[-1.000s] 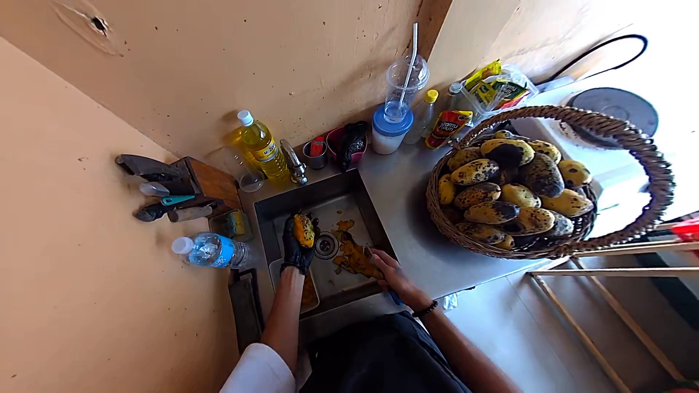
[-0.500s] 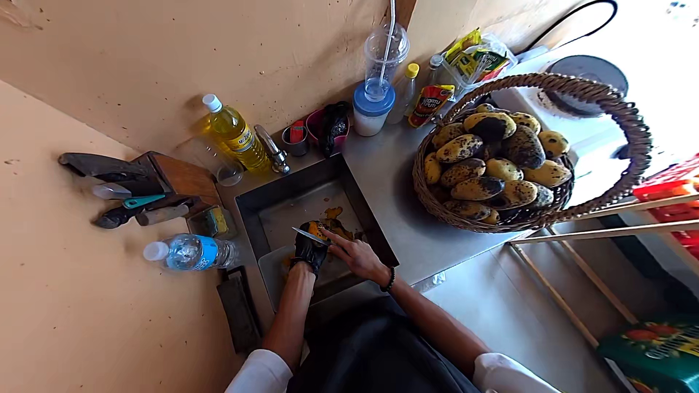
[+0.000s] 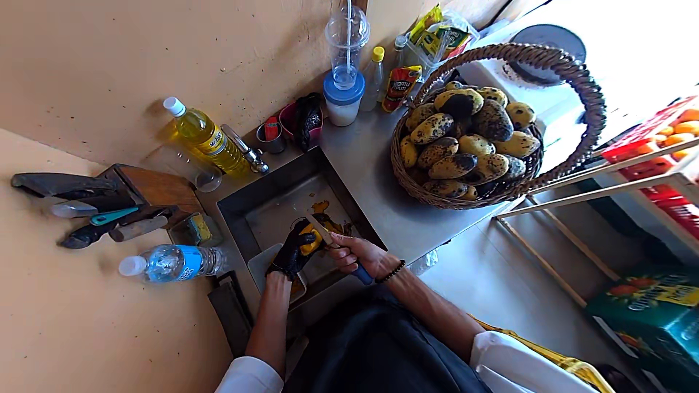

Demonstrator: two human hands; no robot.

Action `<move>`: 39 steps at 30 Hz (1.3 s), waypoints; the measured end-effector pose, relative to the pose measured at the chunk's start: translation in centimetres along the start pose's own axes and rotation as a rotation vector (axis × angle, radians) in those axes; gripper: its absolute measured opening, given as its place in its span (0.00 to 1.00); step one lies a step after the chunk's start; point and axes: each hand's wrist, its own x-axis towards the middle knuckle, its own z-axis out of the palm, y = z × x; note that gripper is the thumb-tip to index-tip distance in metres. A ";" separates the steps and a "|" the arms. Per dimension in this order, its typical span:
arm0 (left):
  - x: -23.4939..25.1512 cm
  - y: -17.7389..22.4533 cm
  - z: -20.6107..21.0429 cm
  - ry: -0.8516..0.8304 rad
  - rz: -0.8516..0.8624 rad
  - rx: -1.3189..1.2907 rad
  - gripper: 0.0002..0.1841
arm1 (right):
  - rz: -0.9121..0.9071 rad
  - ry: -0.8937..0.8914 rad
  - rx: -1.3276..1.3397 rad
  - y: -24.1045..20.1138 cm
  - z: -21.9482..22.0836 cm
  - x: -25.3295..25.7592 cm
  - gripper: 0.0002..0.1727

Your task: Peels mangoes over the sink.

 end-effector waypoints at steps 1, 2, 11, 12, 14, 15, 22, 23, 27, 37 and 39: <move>-0.2 0.0 -0.6 -0.046 0.000 0.011 0.45 | 0.003 0.007 -0.005 -0.2 0.2 -0.4 0.13; -0.2 -0.2 -1.4 -0.094 0.005 -0.001 0.47 | 0.002 0.017 -0.015 -0.6 0.4 -0.9 0.13; -2.6 -0.1 -4.7 -0.203 -0.031 -0.194 0.43 | -0.040 0.024 -0.106 -2.8 0.8 -1.9 0.12; -2.7 -0.6 -5.2 -0.199 -0.029 -0.220 0.41 | -0.043 0.021 -0.137 -2.9 0.7 -1.8 0.12; -3.0 -1.5 -6.4 -0.230 -0.029 -0.262 0.38 | -0.040 0.005 -0.188 -3.0 0.2 -1.5 0.12; -3.2 -1.8 -6.8 -0.233 -0.039 -0.272 0.37 | -0.041 0.000 -0.213 -3.1 0.0 -1.4 0.12; -5.9 -0.3 -6.5 -0.053 -0.041 -0.299 0.24 | -0.145 0.319 -0.814 -4.7 -3.9 -1.0 0.23; -6.3 0.4 -6.2 -0.078 -0.005 -0.284 0.26 | -0.152 0.424 -1.048 -4.7 -5.3 -0.8 0.26; -7.8 4.8 -2.6 0.027 0.175 -0.147 0.32 | -0.198 0.617 -1.431 -2.6 -6.4 -0.8 0.30; -2.1 2.0 2.1 0.303 0.116 -0.416 0.25 | -0.476 0.472 -1.765 0.7 -0.6 -0.5 0.37; -2.0 2.4 2.6 0.321 0.117 -0.450 0.24 | -0.484 0.456 -1.839 0.7 0.0 -0.8 0.39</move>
